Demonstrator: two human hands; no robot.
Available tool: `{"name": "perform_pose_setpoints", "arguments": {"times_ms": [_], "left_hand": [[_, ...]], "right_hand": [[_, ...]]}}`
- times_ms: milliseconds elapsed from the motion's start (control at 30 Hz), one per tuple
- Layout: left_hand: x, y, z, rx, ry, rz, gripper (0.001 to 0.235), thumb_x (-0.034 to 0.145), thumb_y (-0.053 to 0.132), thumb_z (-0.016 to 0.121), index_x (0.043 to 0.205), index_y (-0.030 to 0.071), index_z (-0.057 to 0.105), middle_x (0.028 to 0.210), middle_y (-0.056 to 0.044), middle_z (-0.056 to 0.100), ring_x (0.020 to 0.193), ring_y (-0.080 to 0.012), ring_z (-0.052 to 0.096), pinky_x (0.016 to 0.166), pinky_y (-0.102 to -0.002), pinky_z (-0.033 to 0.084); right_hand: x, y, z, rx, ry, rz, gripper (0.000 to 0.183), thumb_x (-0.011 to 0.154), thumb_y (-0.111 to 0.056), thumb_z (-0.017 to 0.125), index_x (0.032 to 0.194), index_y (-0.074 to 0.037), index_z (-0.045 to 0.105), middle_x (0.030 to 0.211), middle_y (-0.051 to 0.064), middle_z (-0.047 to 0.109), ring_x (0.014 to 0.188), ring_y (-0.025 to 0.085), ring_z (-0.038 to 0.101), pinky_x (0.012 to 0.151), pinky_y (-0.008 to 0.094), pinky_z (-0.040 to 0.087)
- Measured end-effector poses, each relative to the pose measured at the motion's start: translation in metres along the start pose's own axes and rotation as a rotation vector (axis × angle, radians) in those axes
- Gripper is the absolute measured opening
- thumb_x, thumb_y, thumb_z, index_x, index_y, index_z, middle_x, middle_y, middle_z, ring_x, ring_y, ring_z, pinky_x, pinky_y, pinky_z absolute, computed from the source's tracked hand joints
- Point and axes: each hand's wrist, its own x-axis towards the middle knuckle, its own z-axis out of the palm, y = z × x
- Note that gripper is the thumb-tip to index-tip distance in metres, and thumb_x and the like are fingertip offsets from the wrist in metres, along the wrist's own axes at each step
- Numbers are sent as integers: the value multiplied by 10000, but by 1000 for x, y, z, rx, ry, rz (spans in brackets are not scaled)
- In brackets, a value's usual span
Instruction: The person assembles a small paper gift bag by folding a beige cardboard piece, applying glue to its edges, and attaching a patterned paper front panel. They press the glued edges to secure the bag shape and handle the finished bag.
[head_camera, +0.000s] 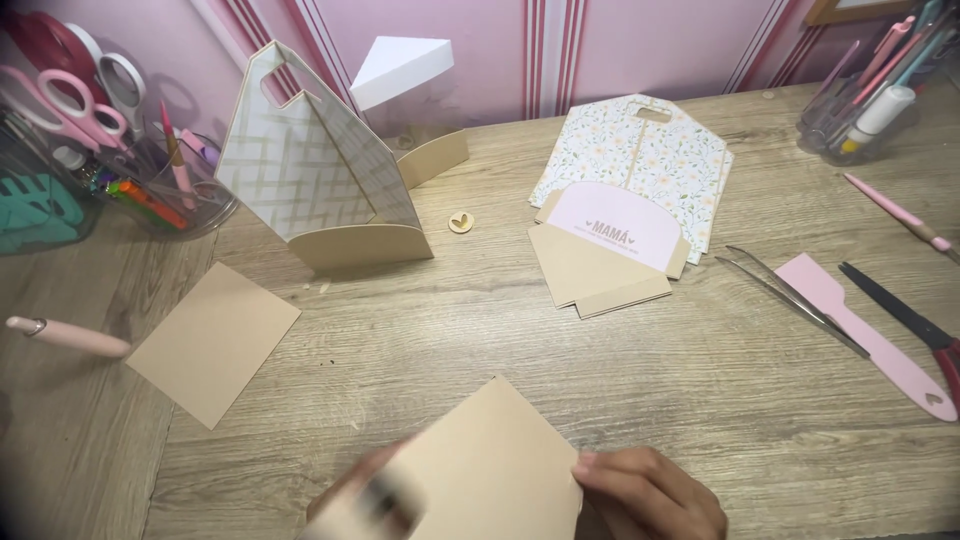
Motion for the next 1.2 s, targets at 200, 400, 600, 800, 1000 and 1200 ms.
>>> {"name": "perform_pose_setpoints", "arguments": {"times_ms": [200,400,600,800,1000,1200], "left_hand": [[0,6,15,-285,140,-177,1324,377,68,990,1518,88,319,1384,-258,647,1104,-368,779,937,-420,658],[-18,31,33,968,562,742,921,739,879,654,903,-15,504,1076,-250,532,1013,-469,604,966,-581,528],[11,134,68,516,272,864,251,941,389,623,785,205,692,836,24,712,787,-178,660,722,-354,450],[14,97,72,606,-41,852,149,901,342,666,809,226,666,785,47,657,766,-230,582,735,-441,400],[26,107,56,449,-50,964,220,923,306,703,741,196,648,675,34,568,658,-197,523,624,-373,343],[-7,93,21,31,-98,287,465,606,152,995,1040,110,834,1289,-82,752,1201,-167,729,1066,-291,511]], "right_hand": [[-19,30,-2,-71,-168,80,61,839,-135,740,891,-163,726,898,-41,767,752,93,762,615,192,554],[-8,24,2,16,-162,85,101,846,-95,737,937,-98,780,907,4,813,797,124,814,690,204,632],[-12,32,-1,50,-219,28,159,894,-207,716,1020,-124,769,956,14,807,846,138,807,741,219,618],[-6,33,-4,28,-257,-26,171,874,-73,694,1020,-112,775,958,2,818,821,136,810,723,246,620],[8,34,-10,136,-329,-78,192,891,-84,716,1079,-80,755,1036,60,800,922,192,794,849,287,621],[41,35,-26,404,-848,185,1274,710,-296,1008,1610,-38,145,1726,196,126,1605,295,133,1257,417,147]]}}
